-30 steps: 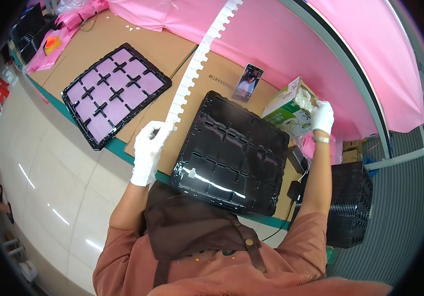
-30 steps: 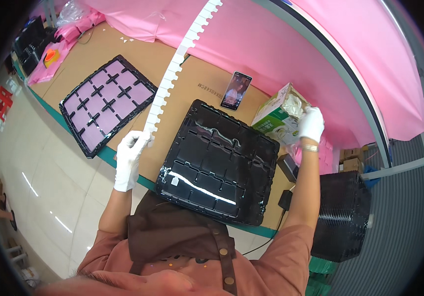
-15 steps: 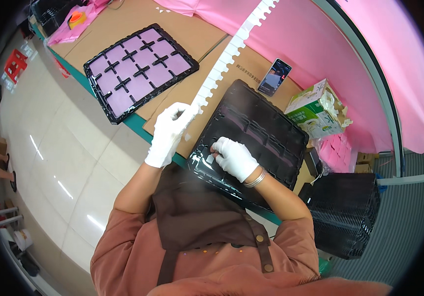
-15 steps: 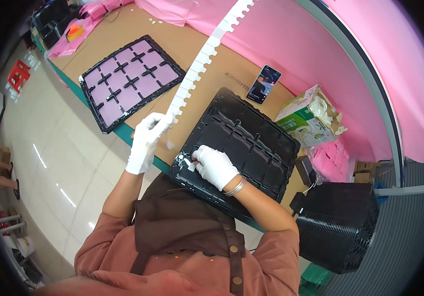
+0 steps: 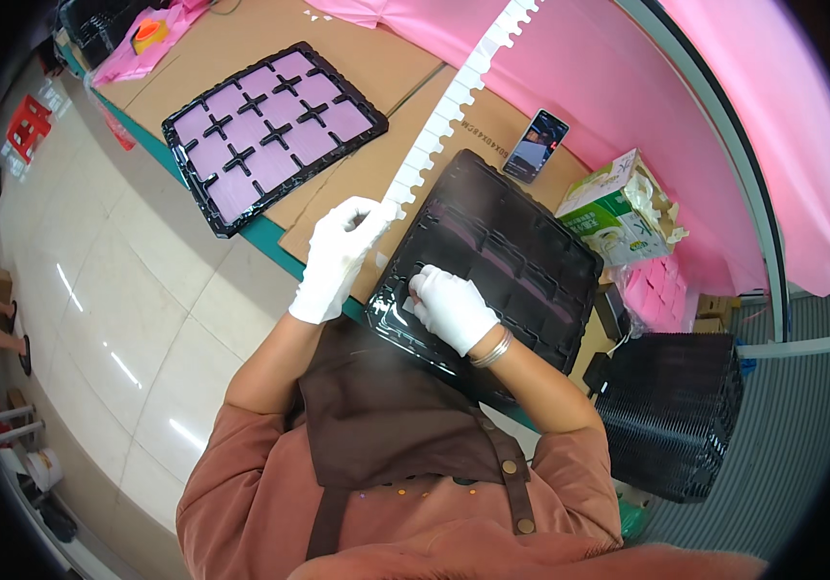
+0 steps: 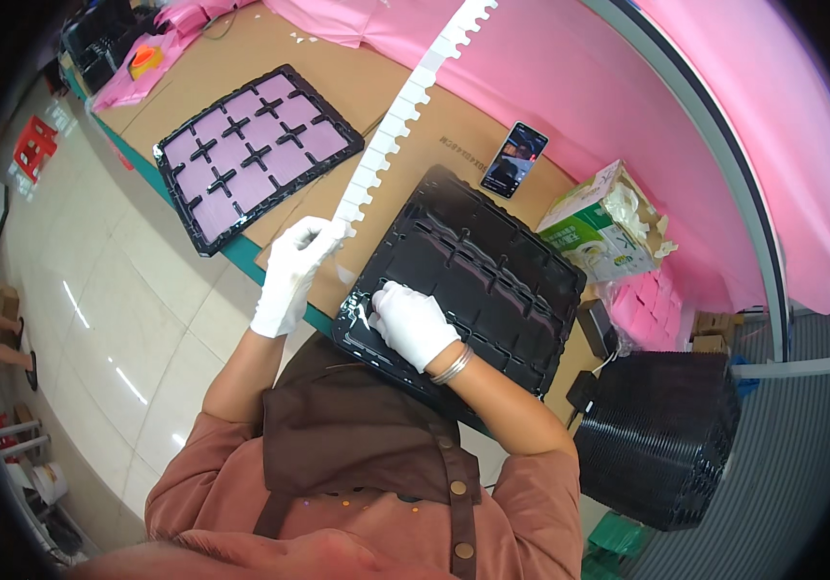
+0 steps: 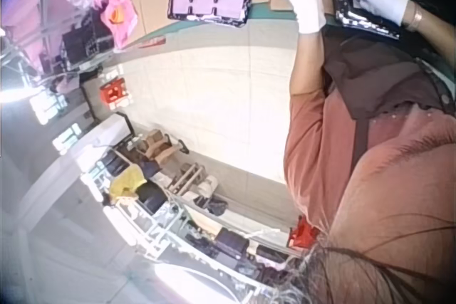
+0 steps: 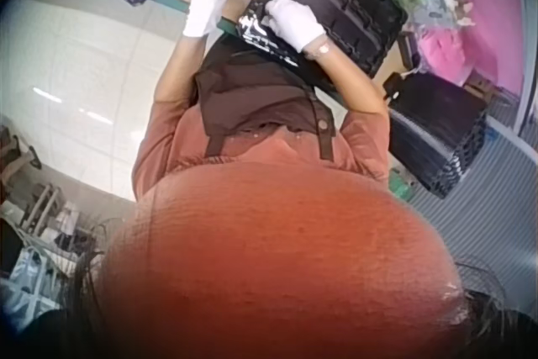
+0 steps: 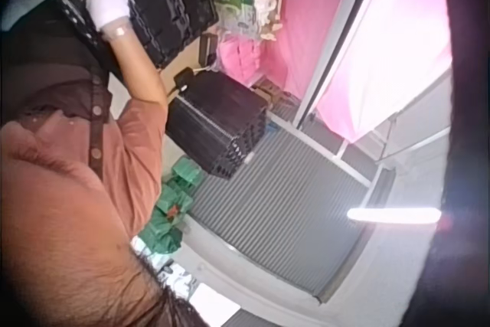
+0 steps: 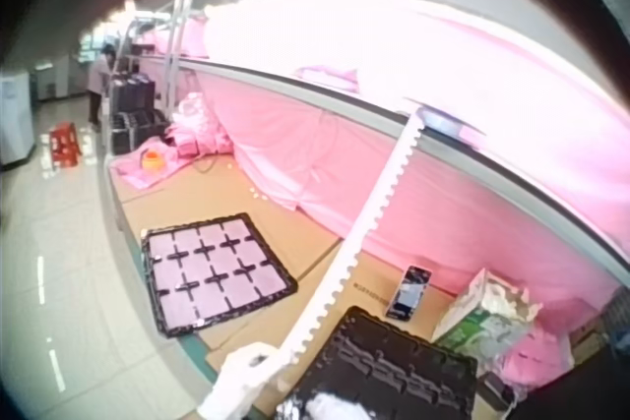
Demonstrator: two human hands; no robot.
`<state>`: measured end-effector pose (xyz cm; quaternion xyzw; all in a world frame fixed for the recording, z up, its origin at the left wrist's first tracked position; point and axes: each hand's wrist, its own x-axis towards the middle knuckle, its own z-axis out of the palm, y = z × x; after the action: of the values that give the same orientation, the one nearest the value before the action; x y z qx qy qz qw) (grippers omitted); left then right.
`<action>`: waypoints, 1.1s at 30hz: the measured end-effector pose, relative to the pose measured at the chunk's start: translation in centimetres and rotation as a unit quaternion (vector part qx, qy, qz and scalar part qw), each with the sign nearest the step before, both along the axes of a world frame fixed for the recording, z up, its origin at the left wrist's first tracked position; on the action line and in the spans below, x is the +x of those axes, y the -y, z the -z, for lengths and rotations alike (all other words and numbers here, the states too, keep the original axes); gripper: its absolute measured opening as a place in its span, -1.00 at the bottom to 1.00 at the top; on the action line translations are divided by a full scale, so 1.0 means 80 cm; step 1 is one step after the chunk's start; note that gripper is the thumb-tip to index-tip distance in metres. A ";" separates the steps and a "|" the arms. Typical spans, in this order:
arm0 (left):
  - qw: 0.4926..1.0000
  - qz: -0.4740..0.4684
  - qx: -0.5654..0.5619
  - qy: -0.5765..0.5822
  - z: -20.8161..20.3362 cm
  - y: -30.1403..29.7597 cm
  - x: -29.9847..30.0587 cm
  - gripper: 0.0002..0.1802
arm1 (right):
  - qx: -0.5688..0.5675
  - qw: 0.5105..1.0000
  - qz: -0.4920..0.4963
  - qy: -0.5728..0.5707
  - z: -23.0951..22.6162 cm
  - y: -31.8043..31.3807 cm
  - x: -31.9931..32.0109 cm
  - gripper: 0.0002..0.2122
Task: The person applies adhesive strips to the surface of black plastic trays and then places pink foam inserts into the compartments. The person repeats this process for multiple trays, handling them one at a time.
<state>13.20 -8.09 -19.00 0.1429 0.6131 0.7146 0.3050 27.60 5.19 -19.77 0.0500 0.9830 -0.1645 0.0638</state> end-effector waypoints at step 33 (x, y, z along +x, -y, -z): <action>1.000 0.008 -0.011 0.005 -0.002 -0.002 0.013 -0.79 | -0.091 0.991 0.092 0.027 0.005 -0.014 0.005 -0.85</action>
<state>14.20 -7.90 -18.84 0.1410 0.6181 0.7062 0.3152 27.99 6.33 -20.19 0.1385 0.9530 -0.2573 0.0796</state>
